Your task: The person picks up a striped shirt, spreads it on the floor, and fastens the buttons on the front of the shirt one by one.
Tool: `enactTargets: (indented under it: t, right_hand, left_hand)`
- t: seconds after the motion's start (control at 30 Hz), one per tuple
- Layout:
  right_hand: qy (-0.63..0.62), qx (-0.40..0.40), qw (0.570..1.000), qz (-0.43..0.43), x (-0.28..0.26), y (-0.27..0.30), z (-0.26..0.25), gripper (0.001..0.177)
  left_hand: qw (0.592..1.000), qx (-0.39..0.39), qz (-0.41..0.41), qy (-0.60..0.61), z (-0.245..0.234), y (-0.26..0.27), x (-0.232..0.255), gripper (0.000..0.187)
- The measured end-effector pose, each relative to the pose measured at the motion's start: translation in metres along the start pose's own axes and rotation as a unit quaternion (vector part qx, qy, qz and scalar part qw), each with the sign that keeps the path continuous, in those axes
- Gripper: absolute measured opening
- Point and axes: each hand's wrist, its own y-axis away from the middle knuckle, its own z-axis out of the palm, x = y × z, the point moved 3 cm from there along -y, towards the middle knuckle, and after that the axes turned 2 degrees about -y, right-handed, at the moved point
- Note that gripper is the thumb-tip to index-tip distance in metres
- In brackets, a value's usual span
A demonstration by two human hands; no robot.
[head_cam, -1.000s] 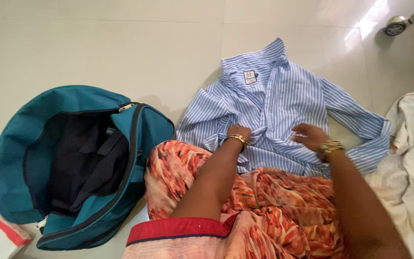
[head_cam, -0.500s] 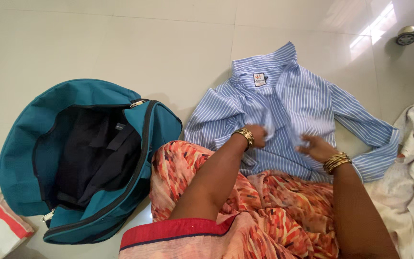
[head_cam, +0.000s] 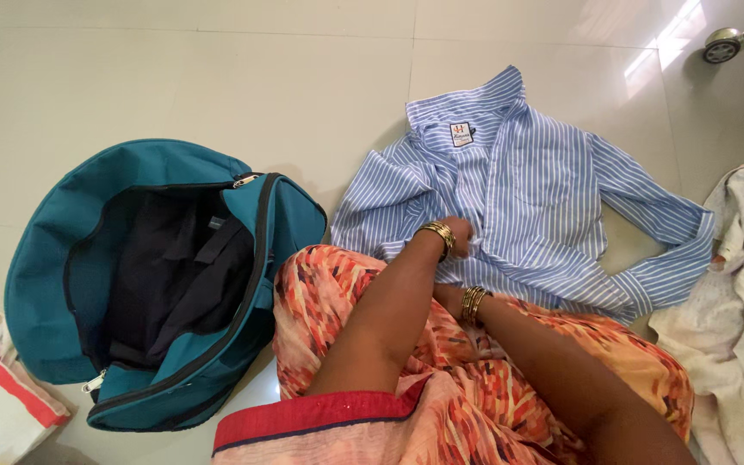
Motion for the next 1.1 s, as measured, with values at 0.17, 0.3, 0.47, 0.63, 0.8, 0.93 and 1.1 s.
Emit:
enactTargets:
  t: [0.17,0.3,0.47,0.63,0.8,0.93,1.1]
  right_hand:
    - [0.024,-0.025,0.999,0.017,0.022,0.016,-0.006,0.049]
    - [0.041,-0.038,0.998,0.003,0.023,0.032,-0.018,0.054]
    - [-0.154,0.025,0.988,0.003,0.043,0.086,-0.062,0.027]
    - [-0.245,0.321,0.907,0.122,0.082,0.104,-0.103,0.018]
    - [-0.118,0.367,0.864,0.323,0.082,0.084,-0.109,0.049]
    - [-0.039,0.361,0.874,0.324,0.097,0.057,-0.096,0.061]
    - [-0.037,0.393,0.865,0.311,0.11,0.047,-0.092,0.048]
  left_hand:
    - [0.997,-0.073,0.007,0.022,-0.011,0.031,0.019,0.033]
    - [0.997,-0.051,0.062,0.001,0.003,0.028,0.013,0.033]
    - [0.987,-0.152,0.05,-0.014,0.026,0.018,0.007,0.042]
    - [0.977,-0.214,0.002,0.022,0.023,0.021,-0.007,0.051]
    - [0.989,-0.134,-0.042,0.046,0.017,0.004,-0.025,0.055]
    - [0.968,0.096,-0.18,0.146,-0.016,-0.003,-0.053,0.057]
    - [0.877,0.267,-0.301,0.261,-0.039,0.021,-0.048,0.054]
